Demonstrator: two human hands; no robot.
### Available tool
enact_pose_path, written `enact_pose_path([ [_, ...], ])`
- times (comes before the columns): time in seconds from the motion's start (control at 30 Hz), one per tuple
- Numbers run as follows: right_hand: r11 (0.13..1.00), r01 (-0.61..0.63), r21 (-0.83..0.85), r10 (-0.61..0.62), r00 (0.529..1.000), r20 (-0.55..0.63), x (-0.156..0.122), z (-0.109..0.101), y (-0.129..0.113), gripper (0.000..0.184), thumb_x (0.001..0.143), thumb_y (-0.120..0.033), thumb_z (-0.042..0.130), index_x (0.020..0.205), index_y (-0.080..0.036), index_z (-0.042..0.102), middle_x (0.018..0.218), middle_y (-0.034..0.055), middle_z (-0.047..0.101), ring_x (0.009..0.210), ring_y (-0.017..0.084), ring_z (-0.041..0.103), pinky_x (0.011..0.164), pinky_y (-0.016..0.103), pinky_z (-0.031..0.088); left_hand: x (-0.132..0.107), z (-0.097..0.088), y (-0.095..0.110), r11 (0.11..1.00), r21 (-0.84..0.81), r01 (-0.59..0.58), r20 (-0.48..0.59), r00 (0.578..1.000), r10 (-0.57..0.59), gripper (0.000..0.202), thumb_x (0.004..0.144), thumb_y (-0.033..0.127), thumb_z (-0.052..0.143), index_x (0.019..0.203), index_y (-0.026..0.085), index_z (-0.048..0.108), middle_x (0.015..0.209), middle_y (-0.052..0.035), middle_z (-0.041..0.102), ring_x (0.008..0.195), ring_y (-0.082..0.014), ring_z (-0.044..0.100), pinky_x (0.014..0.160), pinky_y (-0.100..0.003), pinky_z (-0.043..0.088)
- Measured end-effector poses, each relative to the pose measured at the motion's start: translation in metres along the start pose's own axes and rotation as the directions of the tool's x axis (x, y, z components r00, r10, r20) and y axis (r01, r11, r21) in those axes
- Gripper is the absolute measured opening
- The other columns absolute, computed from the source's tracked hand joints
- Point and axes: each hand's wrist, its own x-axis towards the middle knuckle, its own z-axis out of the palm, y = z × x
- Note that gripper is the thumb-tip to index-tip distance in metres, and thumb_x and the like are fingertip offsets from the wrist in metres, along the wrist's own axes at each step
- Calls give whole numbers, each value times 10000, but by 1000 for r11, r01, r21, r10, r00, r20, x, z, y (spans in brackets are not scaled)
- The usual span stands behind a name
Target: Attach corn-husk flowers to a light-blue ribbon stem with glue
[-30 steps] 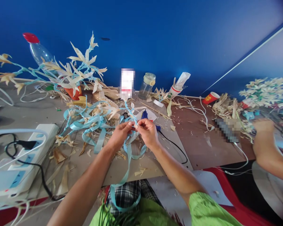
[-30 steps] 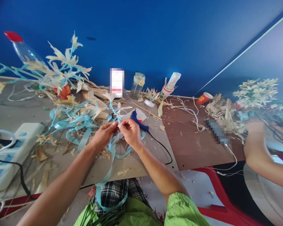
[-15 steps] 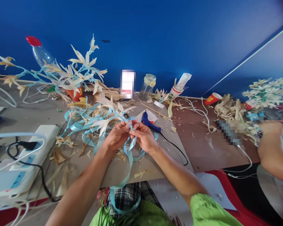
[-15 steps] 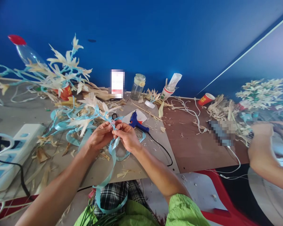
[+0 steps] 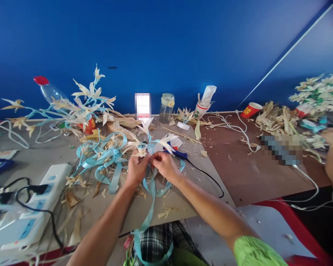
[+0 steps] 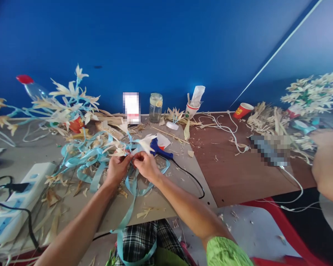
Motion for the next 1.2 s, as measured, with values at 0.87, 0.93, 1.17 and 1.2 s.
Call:
enact_pose_path([
  [0.87, 991, 130, -25, -129, 989, 66, 2, -20, -17, 70, 676, -129, 523, 685, -160, 585, 678, 5, 666, 633, 125, 618, 600, 218, 451, -2, -8, 13, 655, -575, 491, 469, 853, -227, 282, 593, 205, 751, 853, 140, 666, 755, -26, 615, 701, -118, 554, 814, -303, 457],
  [0.93, 994, 100, 44, -103, 993, 63, 4, -20, -17, 56, 650, -129, 532, 664, -159, 578, 611, -22, 619, 553, 100, 559, 544, 206, 415, 0, -7, 11, 681, -551, 482, 455, 858, -239, 206, 626, 166, 734, 816, 138, 661, 745, -19, 609, 683, -101, 551, 794, -289, 464],
  [1.17, 929, -88, 360, 19, 982, 190, 1, -22, -27, 49, 561, -158, 597, 586, -151, 555, 495, -64, 524, 440, 58, 442, 503, 216, 350, 0, -4, 6, 728, -513, 455, 462, 861, -212, 108, 712, 207, 719, 761, 135, 656, 641, -2, 576, 596, -89, 540, 716, -282, 494],
  [1.2, 917, -112, 384, 30, 976, 214, 1, -21, -28, 59, 552, -162, 607, 571, -149, 552, 507, -60, 536, 436, 53, 442, 503, 216, 350, -1, -4, 6, 729, -510, 457, 482, 854, -198, 119, 716, 229, 721, 733, 135, 651, 612, -1, 564, 604, -99, 554, 718, -284, 496],
])
